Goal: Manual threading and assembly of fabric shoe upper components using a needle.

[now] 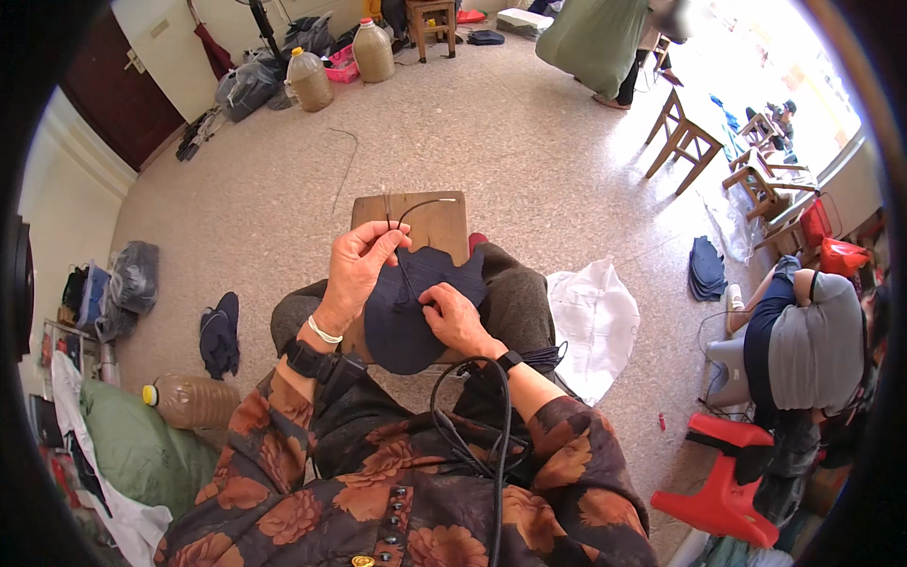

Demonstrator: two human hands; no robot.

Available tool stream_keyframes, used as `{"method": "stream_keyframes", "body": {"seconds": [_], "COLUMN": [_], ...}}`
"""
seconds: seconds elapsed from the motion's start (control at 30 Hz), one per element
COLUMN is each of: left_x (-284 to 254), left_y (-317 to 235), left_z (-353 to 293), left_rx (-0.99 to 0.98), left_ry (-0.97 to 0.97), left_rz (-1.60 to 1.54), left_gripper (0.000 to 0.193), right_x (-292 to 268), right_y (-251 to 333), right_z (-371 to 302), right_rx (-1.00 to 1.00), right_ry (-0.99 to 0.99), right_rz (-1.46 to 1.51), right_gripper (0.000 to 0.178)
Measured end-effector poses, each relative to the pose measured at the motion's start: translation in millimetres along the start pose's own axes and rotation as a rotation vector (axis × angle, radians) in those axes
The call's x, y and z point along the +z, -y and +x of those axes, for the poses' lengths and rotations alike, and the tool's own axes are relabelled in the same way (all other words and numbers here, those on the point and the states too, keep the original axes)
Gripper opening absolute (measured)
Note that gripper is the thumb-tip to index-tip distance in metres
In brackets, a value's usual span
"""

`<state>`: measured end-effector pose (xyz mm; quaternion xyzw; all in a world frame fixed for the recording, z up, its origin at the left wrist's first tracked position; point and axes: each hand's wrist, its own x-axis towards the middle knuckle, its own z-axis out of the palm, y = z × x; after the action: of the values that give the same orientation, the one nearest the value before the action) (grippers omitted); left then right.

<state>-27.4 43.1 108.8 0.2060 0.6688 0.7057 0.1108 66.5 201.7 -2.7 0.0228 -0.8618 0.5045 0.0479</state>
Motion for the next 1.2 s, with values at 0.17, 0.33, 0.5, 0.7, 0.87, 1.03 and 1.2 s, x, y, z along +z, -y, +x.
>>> {"method": "stream_keyframes", "body": {"seconds": [0.17, 0.33, 0.5, 0.7, 0.87, 1.03, 1.2], "left_x": [-3.3, -1.0, 2.1, -9.2, -11.7, -12.4, -16.0], "left_y": [11.7, 1.8, 3.4, 7.2, 9.5, 6.4, 10.4], "left_z": [5.5, 5.3, 9.4, 13.1, 9.6, 11.9, 10.1], "left_rx": [0.144, 0.019, 0.046, 0.046, -0.003, -0.037, -0.081], "left_ry": [-0.061, -0.059, -0.008, 0.066, 0.131, 0.278, 0.288], "left_rz": [0.149, 0.175, 0.132, 0.175, 0.276, 0.254, 0.133], "left_gripper": [0.019, 0.017, 0.014, 0.007, 0.007, 0.008, 0.008], "right_x": [-6.3, -19.3, -12.1, -13.2, -21.6, -34.7, -39.3], "right_y": [5.5, 31.7, 34.3, 26.8, 35.7, 46.2, 36.2], "right_z": [3.1, 23.7, 27.7, 22.1, 24.3, 24.6, 20.8], "right_rx": [-0.001, -0.116, -0.025, 0.057, 0.009, 0.011, 0.073], "right_ry": [-0.019, -0.031, 0.026, -0.067, -0.112, -0.154, -0.233], "right_rz": [0.123, 0.133, 0.081, 0.277, 0.338, 0.34, 0.443], "right_gripper": [0.021, 0.023, 0.017, 0.015, 0.015, 0.016, 0.015]}}
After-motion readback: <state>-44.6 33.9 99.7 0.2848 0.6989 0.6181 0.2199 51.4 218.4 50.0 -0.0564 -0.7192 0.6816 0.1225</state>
